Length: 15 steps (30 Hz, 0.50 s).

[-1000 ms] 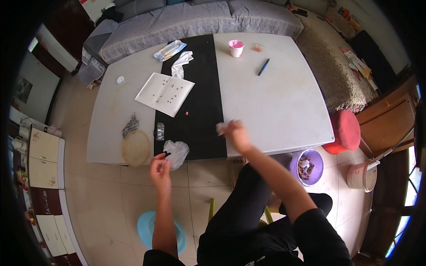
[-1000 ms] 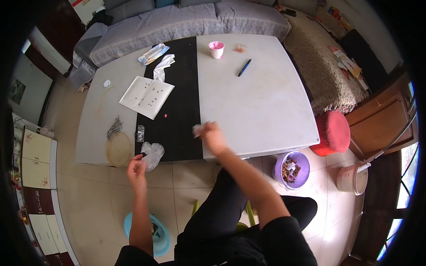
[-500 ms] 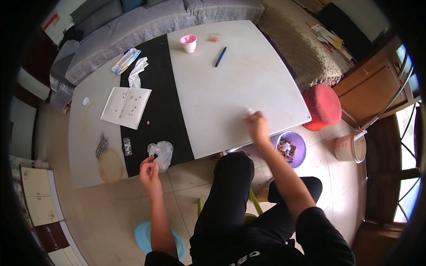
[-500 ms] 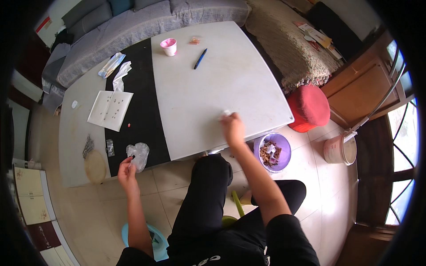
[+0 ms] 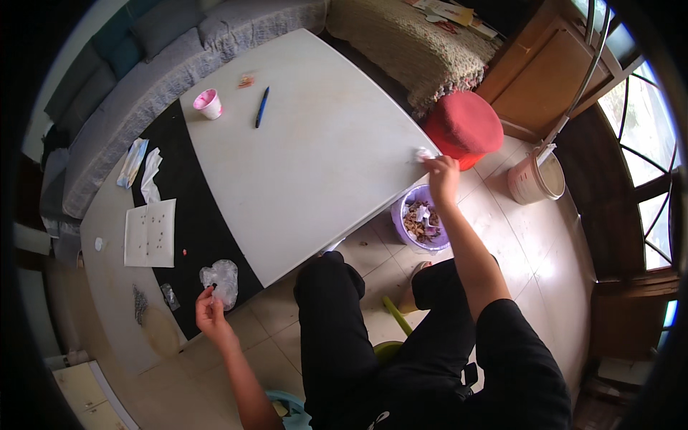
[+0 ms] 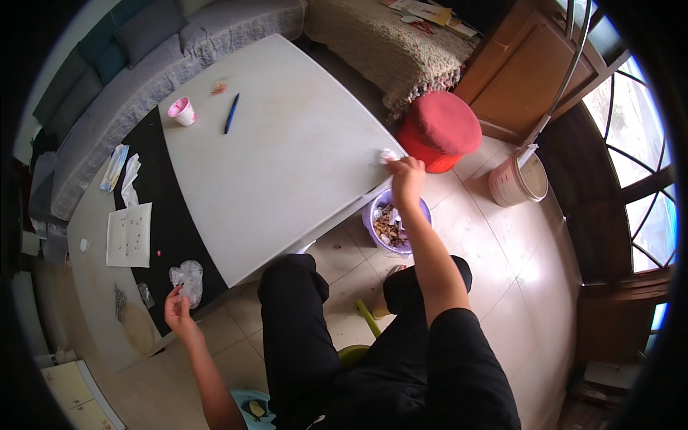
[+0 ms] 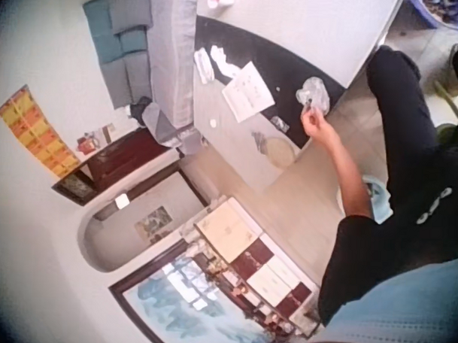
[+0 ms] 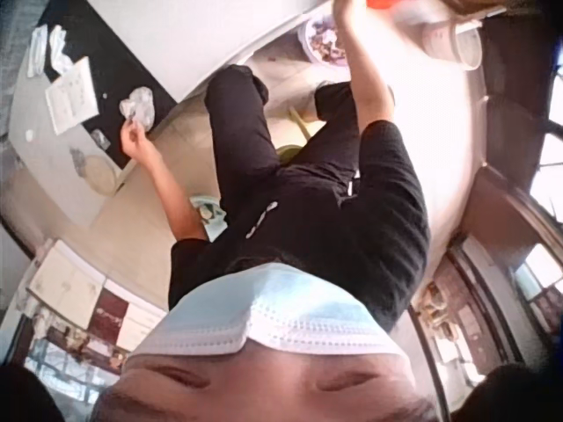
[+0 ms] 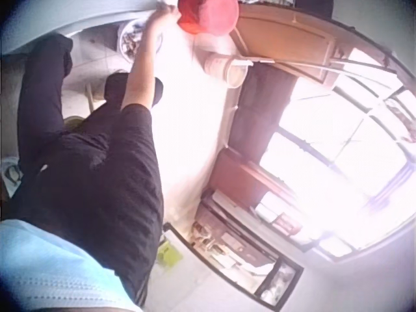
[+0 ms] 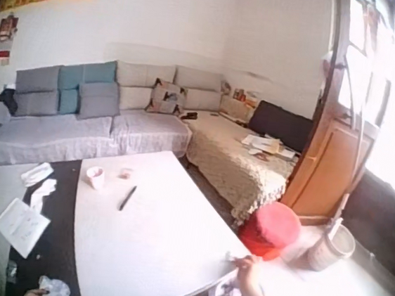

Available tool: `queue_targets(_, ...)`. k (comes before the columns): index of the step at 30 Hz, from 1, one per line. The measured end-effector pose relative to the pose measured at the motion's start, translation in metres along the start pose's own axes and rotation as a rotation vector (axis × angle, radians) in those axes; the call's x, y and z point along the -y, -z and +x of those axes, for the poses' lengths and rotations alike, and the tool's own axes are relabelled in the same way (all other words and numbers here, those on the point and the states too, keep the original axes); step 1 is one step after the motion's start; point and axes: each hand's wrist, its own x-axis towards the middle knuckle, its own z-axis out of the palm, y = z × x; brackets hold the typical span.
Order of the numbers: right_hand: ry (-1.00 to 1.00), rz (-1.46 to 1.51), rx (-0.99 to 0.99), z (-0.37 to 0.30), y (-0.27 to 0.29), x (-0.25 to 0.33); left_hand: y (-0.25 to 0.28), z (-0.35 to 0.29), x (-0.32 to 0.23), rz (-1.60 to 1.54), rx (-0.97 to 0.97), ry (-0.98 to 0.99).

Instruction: The person clears a cluttered table by picking up trash and small items, discarding them into a nearby bin, and then wipes the surface with a wet cloth. They move a cup and other objects aside to reach the work area, wring the cloth in a basin, and continue wiping until the table is clear.

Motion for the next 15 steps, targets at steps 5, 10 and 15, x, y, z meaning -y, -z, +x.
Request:
queue_targets(5,-0.874,0.802,-0.088,-0.032,0.021,-0.074,-0.028,0.011,-0.007,0.034,0.057,-0.008)
queue_targets(10,-1.291,1.718,0.099,-0.076,0.044,-0.069,-0.054,0.016,-0.015,0.027,0.13,-0.025)
queue_targets(15,-0.617,-0.113,0.505,-0.095,0.054,-0.086,-0.082,0.02,-0.031,0.008,0.197,-0.049)
